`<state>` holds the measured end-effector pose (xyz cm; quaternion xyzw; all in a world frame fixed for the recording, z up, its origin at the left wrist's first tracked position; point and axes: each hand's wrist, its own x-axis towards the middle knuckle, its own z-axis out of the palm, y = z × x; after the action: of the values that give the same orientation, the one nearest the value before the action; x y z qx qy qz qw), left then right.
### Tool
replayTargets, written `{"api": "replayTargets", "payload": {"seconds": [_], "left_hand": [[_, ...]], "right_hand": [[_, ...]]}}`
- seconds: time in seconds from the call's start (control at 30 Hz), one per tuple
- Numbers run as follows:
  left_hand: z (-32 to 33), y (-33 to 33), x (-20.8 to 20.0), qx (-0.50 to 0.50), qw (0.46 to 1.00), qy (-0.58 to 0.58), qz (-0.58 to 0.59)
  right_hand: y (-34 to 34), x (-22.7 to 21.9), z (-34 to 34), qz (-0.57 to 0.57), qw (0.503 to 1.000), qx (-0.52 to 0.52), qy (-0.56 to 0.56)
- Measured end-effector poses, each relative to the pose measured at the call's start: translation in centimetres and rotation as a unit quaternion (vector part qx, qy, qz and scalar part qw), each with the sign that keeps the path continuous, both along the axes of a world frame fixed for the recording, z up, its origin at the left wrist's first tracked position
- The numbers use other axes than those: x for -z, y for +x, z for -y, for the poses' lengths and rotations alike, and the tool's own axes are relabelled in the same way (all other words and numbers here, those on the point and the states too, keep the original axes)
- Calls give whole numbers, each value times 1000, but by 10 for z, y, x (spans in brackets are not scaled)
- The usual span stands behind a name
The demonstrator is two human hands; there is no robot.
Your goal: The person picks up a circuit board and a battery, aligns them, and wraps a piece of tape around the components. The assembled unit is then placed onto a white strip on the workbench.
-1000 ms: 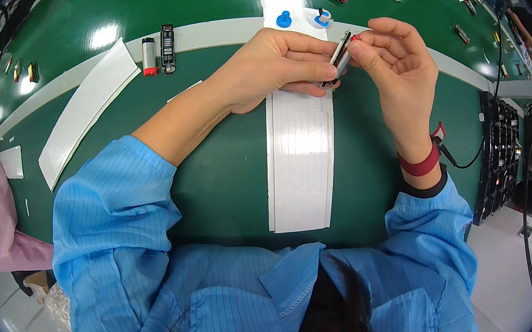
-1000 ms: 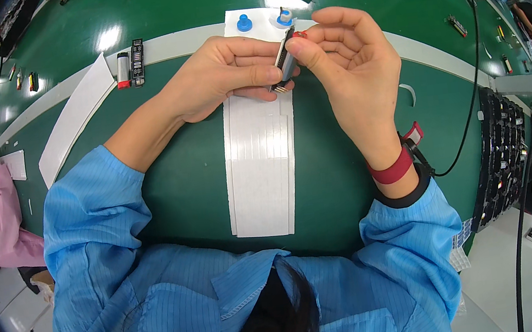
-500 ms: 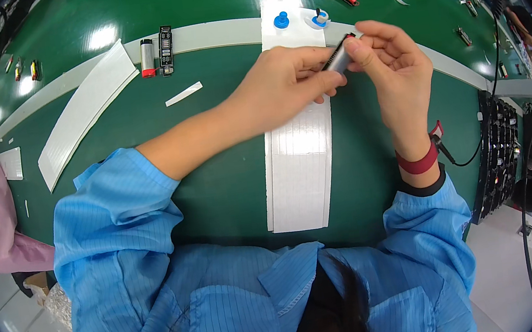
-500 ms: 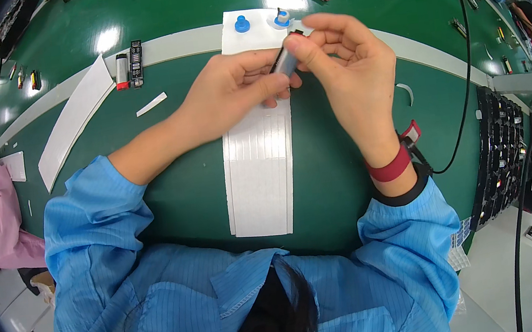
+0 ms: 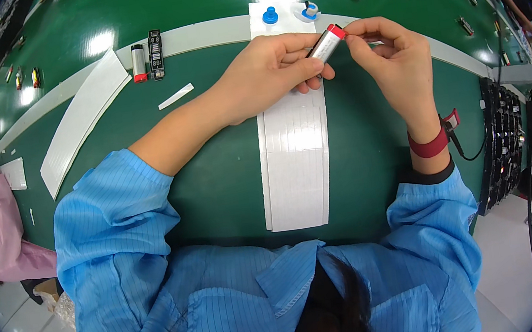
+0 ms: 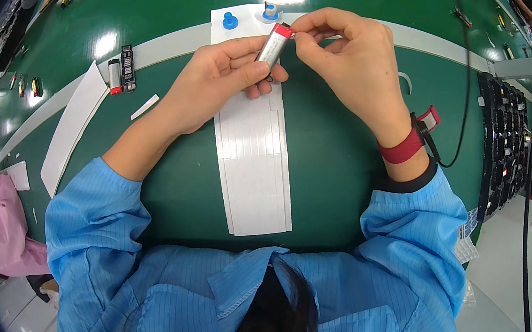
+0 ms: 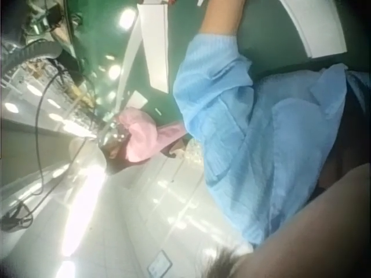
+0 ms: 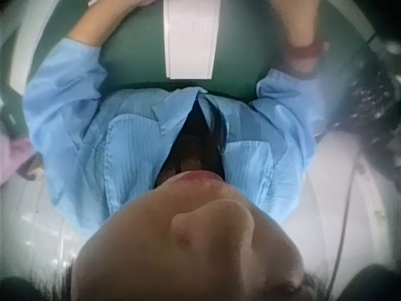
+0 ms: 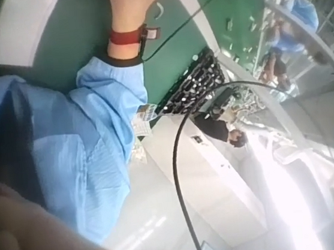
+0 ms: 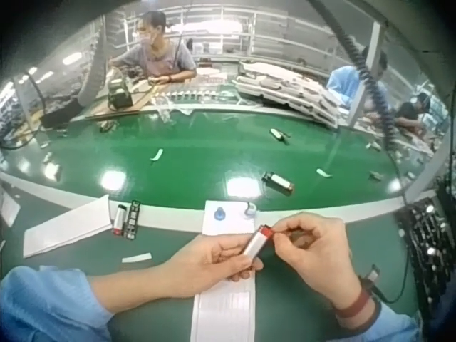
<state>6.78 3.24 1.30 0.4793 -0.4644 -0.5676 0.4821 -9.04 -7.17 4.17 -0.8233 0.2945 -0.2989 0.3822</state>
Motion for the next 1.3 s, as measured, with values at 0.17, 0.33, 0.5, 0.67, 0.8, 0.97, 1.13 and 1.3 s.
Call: {"api": "replayTargets", "payload": {"seconds": [0.17, 0.33, 0.5, 0.67, 0.8, 0.97, 1.13, 1.3], "left_hand": [[-3, -5, 4, -12, 996, -31, 78], [-10, -8, -3, -29, 978, -63, 195], [-6, -2, 5, -15, 999, -5, -46], [-7, -4, 9, -60, 994, -71, 62], [-6, -1, 7, -43, 995, -54, 78], [-8, 0, 4, -40, 991, -54, 111], [-4, -5, 7, -51, 991, -69, 102], [-2, -6, 10, -60, 992, -68, 93]], "right_hand": [[0, 1, 2, -17, 999, -12, -30], [3, 2, 2, -36, 999, -14, -38], [7, 6, -2, 0, 999, 45, -8], [15, 12, -19, 49, 992, 2, 120], [15, 10, -19, 38, 987, 13, 155], [13, 11, -12, 27, 978, -29, 206], [8, 5, -3, -2, 968, -34, 249], [5, 1, -1, 14, 945, -64, 320]]}}
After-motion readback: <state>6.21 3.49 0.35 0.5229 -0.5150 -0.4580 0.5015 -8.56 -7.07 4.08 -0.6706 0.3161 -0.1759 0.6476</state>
